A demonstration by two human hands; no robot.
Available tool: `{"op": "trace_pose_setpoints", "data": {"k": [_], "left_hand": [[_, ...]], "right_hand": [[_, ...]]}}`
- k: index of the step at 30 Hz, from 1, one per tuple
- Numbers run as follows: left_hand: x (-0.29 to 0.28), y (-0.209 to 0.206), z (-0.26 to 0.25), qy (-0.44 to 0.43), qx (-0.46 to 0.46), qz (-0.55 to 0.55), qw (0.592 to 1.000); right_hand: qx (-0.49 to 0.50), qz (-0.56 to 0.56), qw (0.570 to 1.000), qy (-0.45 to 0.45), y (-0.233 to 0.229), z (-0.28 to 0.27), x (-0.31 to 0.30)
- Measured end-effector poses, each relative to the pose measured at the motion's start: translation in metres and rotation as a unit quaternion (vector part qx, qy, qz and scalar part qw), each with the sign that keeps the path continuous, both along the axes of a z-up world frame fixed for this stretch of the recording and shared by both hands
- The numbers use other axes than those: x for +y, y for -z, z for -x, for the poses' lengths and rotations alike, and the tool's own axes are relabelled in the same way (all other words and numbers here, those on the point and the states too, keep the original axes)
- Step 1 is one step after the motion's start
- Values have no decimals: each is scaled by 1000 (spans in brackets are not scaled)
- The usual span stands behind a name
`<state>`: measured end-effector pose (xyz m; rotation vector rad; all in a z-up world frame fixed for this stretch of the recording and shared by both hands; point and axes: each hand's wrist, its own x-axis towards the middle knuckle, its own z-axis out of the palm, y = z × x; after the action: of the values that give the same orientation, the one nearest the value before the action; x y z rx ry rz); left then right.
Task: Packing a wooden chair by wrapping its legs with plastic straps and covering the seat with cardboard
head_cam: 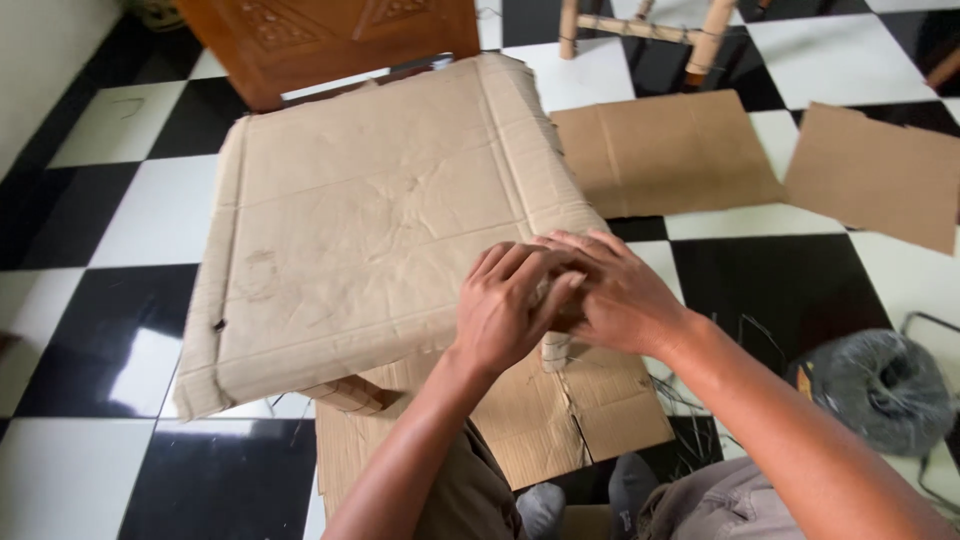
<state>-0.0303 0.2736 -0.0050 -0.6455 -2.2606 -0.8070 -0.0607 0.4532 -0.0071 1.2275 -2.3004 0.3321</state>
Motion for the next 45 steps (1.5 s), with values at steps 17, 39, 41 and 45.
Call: {"op": "trace_pose_setpoints", "data": {"k": [17, 39, 41, 45], "left_hand": [[164, 43, -8, 259, -172, -42, 950], [249, 143, -21, 417, -288, 294, 811], [253, 157, -21, 398, -337, 356, 776], [259, 157, -27, 410, -358, 376, 750]], "right_hand": [[-426, -26, 816, 389, 19, -84, 208], [-541, 16, 611, 578, 218, -226, 330], [-577, -31, 615, 536, 261, -229, 318], [-576, -33, 608, 546, 306, -242, 301]]}}
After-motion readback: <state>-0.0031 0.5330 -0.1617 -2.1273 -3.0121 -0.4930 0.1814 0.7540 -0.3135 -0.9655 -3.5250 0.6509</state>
